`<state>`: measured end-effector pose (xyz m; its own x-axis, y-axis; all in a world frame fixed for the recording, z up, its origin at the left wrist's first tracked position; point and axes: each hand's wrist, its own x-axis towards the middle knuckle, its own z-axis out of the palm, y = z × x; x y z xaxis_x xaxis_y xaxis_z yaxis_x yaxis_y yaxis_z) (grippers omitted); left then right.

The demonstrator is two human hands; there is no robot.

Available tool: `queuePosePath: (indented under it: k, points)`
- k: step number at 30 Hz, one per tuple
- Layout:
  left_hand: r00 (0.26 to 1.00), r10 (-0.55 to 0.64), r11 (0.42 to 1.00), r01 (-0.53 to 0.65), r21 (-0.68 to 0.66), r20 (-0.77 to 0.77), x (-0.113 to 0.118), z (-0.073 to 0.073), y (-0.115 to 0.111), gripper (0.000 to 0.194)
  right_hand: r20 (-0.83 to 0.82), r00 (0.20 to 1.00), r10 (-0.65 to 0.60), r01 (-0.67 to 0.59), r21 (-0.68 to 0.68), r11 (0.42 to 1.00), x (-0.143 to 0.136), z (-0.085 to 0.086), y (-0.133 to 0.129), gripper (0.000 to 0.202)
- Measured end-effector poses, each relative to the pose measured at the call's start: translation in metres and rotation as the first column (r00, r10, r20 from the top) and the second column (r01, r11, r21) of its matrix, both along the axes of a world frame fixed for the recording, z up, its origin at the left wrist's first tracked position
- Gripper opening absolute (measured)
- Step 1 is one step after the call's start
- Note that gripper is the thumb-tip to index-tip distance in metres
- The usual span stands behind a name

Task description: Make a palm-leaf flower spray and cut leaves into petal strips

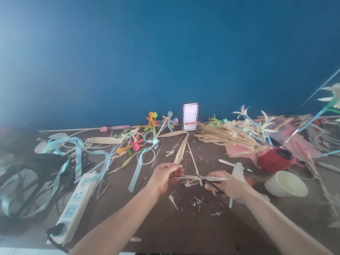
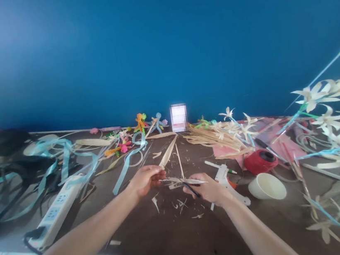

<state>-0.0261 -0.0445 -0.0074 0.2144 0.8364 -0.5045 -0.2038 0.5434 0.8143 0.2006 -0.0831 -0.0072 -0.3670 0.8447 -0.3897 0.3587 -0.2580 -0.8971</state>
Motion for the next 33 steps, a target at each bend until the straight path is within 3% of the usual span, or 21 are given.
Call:
queuePosePath:
  k: [8,33]
  points:
    - [0.998,-0.055,0.998,0.057,0.034,-0.033,0.0000,0.0007,0.0001,0.017,-0.066,0.998,-0.004,0.001,-0.036,0.999,-0.0033,0.0085,0.0004,0.031]
    - [0.993,-0.083,0.996,0.086,0.034,-0.081,0.0042,0.0090,-0.0020,0.016,-0.086,0.996,-0.035,0.035,-0.006,0.999,-0.0033,0.0070,-0.0016,0.028]
